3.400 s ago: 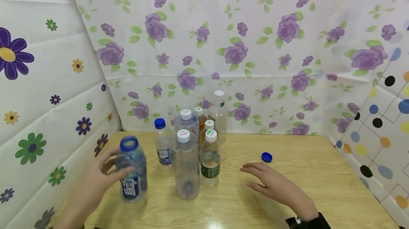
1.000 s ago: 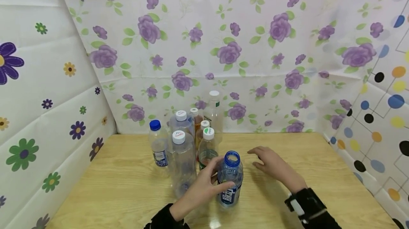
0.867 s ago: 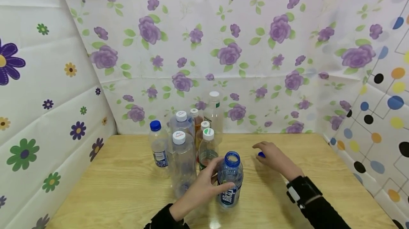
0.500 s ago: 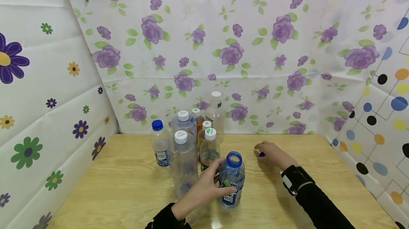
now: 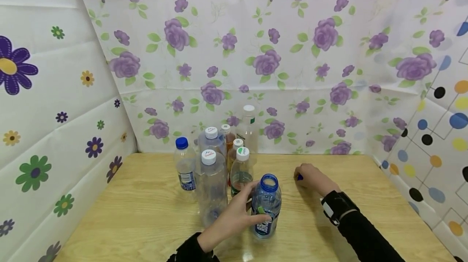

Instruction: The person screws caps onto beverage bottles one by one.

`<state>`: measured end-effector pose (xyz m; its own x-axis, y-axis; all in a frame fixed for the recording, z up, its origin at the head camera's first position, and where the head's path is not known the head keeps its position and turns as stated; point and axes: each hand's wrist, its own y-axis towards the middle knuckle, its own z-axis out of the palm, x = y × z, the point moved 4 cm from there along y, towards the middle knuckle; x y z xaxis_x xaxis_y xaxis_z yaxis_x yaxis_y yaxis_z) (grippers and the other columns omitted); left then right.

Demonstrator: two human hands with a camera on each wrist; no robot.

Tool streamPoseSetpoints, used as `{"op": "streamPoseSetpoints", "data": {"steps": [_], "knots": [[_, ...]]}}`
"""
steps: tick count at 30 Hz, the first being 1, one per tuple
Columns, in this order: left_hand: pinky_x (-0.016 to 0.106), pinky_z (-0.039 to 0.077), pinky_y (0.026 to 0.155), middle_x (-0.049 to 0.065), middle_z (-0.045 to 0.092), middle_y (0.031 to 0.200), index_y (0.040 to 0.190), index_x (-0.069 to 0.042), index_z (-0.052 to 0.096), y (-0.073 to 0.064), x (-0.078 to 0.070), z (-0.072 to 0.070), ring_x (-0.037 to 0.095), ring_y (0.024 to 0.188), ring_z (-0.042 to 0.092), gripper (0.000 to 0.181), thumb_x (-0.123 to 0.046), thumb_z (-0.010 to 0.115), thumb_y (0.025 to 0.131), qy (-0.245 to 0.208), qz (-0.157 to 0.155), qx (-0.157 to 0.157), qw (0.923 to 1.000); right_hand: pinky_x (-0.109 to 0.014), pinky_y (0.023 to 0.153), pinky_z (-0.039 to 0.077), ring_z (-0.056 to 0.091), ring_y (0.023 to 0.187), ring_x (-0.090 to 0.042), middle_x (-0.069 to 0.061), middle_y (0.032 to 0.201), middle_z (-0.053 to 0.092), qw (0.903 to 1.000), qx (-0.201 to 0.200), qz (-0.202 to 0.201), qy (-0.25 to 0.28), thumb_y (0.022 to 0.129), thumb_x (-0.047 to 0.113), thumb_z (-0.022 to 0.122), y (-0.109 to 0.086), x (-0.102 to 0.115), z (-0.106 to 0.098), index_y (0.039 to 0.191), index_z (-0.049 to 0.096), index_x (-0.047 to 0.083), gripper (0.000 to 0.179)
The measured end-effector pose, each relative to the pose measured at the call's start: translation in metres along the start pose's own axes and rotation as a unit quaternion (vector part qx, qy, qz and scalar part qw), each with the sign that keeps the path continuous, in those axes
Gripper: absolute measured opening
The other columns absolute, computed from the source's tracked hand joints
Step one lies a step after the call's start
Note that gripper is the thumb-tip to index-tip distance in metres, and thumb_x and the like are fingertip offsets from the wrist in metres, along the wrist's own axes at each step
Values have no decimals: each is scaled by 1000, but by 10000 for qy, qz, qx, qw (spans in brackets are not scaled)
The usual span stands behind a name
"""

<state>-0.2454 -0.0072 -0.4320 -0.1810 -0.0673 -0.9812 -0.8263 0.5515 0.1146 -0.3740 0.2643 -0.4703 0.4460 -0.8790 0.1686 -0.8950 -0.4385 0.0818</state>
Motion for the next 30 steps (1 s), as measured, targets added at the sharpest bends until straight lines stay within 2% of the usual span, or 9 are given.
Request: {"op": "streamPoseSetpoints", "data": {"steps": [4, 8, 12, 18, 24, 26, 30], "knots": [[42, 43, 118, 8, 48, 150, 157, -11, 33, 0, 1, -1, 32, 138, 49, 84, -14, 81, 89, -45, 11, 15, 10000, -42, 79, 60, 65, 89, -30, -12, 94, 67, 9999, -152, -1, 32, 90, 4, 77, 0, 5, -7, 103, 73, 0, 15], [40, 44, 117, 8, 47, 151, 156, -15, 34, 0, 1, -1, 32, 139, 48, 82, -15, 81, 89, -62, 38, 51, 10000, -44, 79, 61, 66, 90, -32, -14, 97, 68, 9992, -354, 1, 181, 91, 9, 78, -1, 12, -20, 108, 72, 0, 20], [37, 44, 116, 6, 46, 152, 156, -21, 34, 0, 1, 0, 30, 140, 47, 81, -18, 81, 89, -60, 45, 94, 9999, -42, 74, 61, 67, 88, -30, -15, 97, 69, 9981, -446, -1, 414, 92, 10, 76, -3, 21, -32, 109, 72, -1, 21], [35, 41, 118, 4, 43, 155, 156, -24, 32, -2, -1, 2, 28, 142, 45, 81, -21, 79, 90, -91, 39, 157, 9998, -38, 74, 61, 68, 89, -25, -11, 101, 70, 9956, -739, -156, 561, 94, 15, 75, -10, 37, -47, 113, 71, 2, 23], [40, 44, 117, 7, 46, 152, 157, -16, 33, 1, -2, 0, 29, 140, 47, 82, -18, 81, 90, 60, 59, 50, 10000, -34, 78, 62, 68, 91, -19, -3, 102, 68, 9883, -1173, -265, 938, 95, 19, 75, -21, 64, -64, 114, 69, 9, 22], [39, 44, 117, 7, 46, 152, 156, -17, 34, 0, -1, 0, 30, 140, 47, 82, -18, 81, 90, 29, 70, 57, 10000, -34, 81, 63, 69, 93, -19, -2, 103, 67, 9843, -1374, -256, 1075, 95, 19, 76, -25, 73, -70, 114, 68, 12, 22], [38, 44, 117, 7, 44, 154, 156, -19, 33, -1, 0, 1, 30, 140, 46, 81, -18, 80, 90, -33, 98, 100, 9999, -33, 85, 63, 69, 95, -19, -1, 105, 65, 9684, -2003, -374, 1440, 93, 16, 78, -36, 91, -82, 113, 65, 13, 24]]}}
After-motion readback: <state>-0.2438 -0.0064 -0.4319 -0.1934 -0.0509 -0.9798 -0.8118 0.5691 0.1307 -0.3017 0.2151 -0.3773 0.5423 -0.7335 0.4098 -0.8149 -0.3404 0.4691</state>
